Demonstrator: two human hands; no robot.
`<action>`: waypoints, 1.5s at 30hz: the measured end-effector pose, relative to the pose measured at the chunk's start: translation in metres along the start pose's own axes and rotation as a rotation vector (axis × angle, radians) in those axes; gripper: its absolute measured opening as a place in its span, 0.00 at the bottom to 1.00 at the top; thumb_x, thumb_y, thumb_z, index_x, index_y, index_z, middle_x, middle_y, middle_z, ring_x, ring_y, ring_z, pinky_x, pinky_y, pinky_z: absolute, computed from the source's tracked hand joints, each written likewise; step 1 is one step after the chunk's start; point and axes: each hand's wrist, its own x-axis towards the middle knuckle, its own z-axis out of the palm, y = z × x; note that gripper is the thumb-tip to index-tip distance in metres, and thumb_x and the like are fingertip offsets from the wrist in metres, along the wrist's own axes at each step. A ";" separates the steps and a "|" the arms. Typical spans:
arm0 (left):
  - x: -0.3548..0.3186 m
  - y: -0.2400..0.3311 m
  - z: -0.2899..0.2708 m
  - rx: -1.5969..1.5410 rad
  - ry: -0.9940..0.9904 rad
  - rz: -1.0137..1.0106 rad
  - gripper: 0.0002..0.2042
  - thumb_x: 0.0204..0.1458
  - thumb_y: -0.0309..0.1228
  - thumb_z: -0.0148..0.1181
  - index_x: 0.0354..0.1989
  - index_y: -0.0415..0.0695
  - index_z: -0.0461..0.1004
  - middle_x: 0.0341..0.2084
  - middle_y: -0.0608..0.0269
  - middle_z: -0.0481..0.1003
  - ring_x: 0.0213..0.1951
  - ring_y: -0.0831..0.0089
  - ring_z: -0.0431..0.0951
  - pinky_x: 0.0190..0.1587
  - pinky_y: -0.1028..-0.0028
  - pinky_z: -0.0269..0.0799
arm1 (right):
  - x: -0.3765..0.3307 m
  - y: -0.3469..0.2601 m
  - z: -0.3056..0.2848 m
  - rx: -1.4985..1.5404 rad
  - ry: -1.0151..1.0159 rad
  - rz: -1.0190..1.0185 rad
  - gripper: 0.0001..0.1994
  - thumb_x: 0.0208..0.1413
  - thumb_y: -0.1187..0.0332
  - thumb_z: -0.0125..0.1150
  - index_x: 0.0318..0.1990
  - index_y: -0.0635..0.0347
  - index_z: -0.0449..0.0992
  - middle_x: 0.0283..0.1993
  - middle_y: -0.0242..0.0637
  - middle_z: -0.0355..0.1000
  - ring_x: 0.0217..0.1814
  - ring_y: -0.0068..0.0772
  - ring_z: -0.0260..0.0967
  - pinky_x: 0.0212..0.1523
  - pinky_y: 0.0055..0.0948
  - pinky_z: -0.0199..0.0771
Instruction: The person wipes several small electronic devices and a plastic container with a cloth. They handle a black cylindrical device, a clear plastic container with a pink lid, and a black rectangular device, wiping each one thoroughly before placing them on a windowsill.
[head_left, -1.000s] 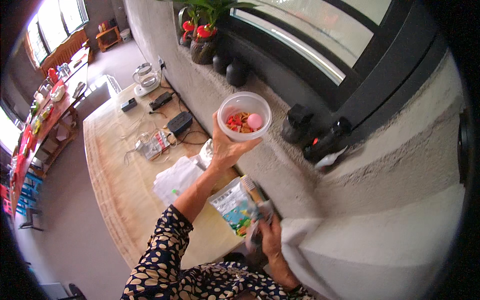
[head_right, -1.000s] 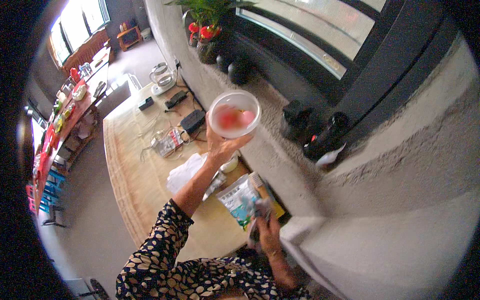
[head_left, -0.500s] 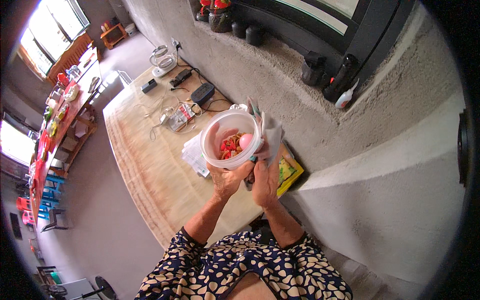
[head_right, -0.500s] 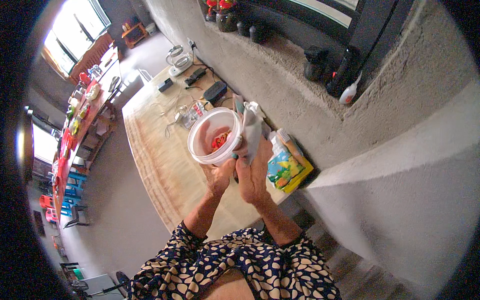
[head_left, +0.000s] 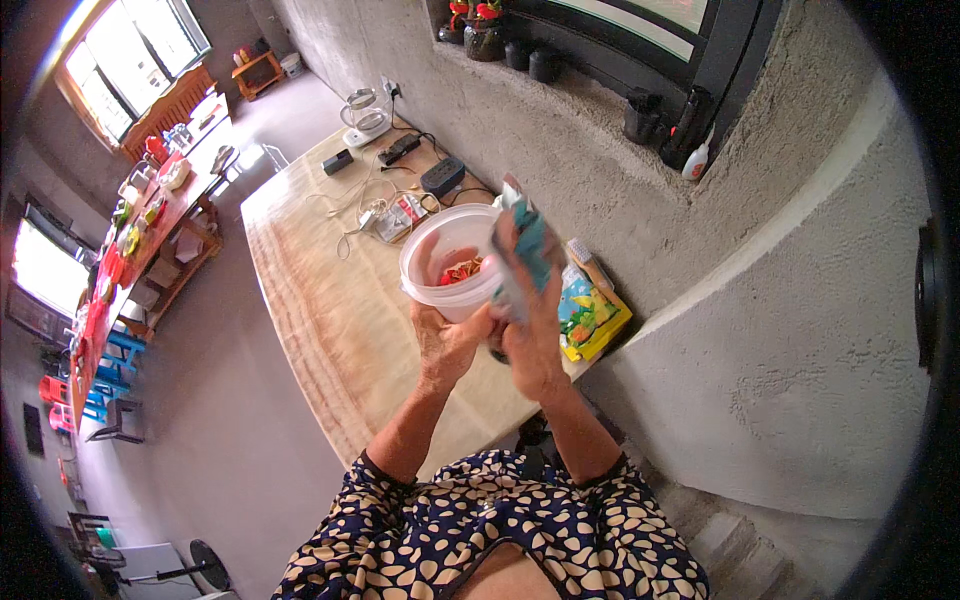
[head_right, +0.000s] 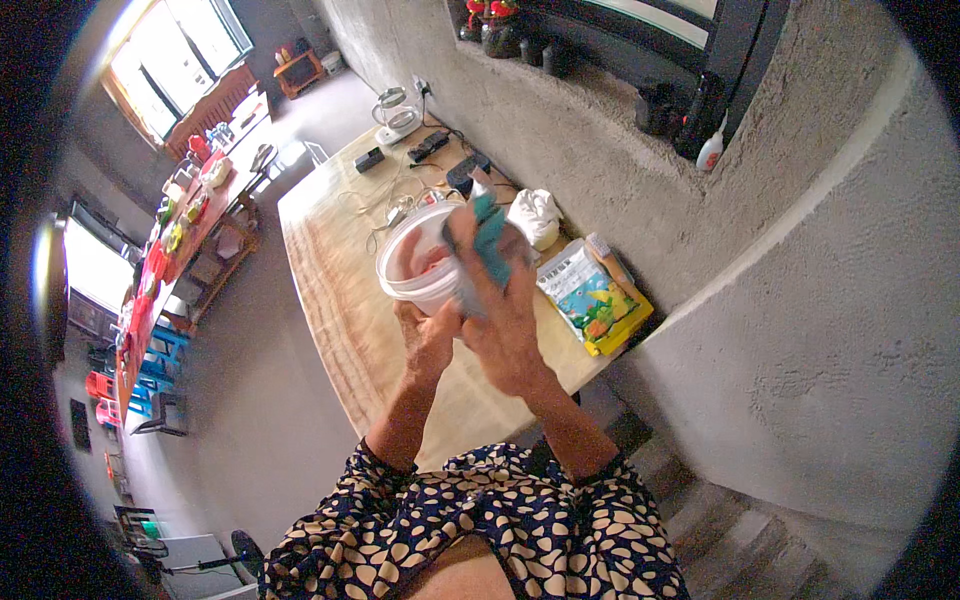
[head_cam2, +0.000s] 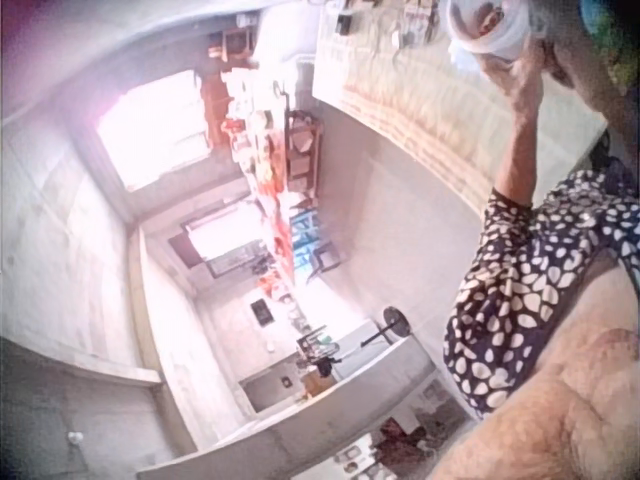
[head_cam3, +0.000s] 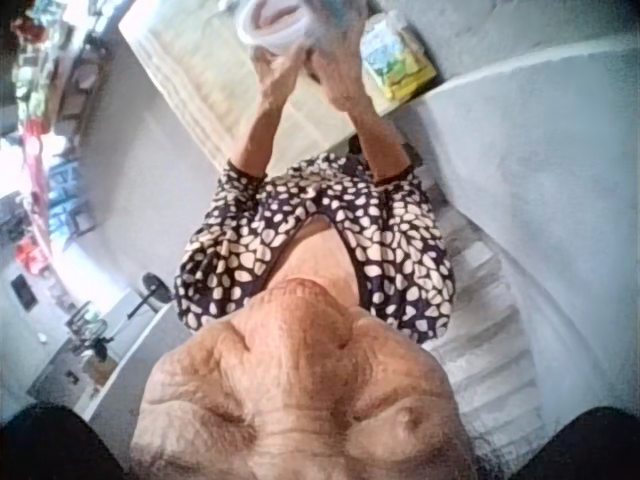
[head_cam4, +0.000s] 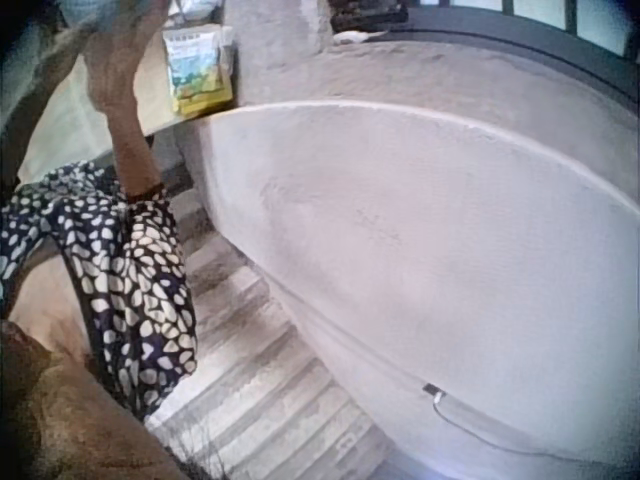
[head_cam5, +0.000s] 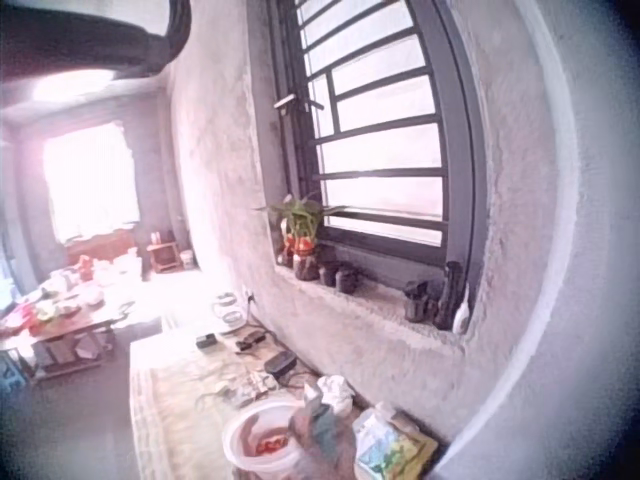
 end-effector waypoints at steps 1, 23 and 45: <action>-0.003 0.003 -0.004 0.016 0.016 -0.004 0.42 0.36 0.28 0.70 0.61 0.43 0.50 0.48 0.56 0.66 0.48 0.69 0.70 0.50 0.72 0.67 | -0.004 -0.015 0.003 -0.044 -0.012 -0.075 0.27 0.57 0.56 0.44 0.61 0.59 0.59 0.64 0.57 0.43 0.64 0.58 0.43 0.61 0.49 0.43; -0.033 0.028 -0.059 -0.120 -0.153 0.184 0.47 0.30 0.26 0.72 0.58 0.44 0.45 0.48 0.55 0.65 0.48 0.66 0.70 0.52 0.67 0.68 | 0.024 -0.047 0.041 0.709 0.009 0.384 0.26 0.61 0.51 0.34 0.50 0.65 0.67 0.52 0.43 0.66 0.54 0.31 0.63 0.59 0.29 0.57; -0.030 0.052 -0.084 -0.122 -0.233 0.013 0.46 0.32 0.32 0.72 0.60 0.44 0.48 0.48 0.60 0.64 0.52 0.71 0.64 0.55 0.69 0.60 | 0.026 -0.060 0.056 0.760 0.072 0.420 0.26 0.59 0.47 0.39 0.54 0.57 0.62 0.53 0.40 0.62 0.54 0.36 0.61 0.57 0.34 0.59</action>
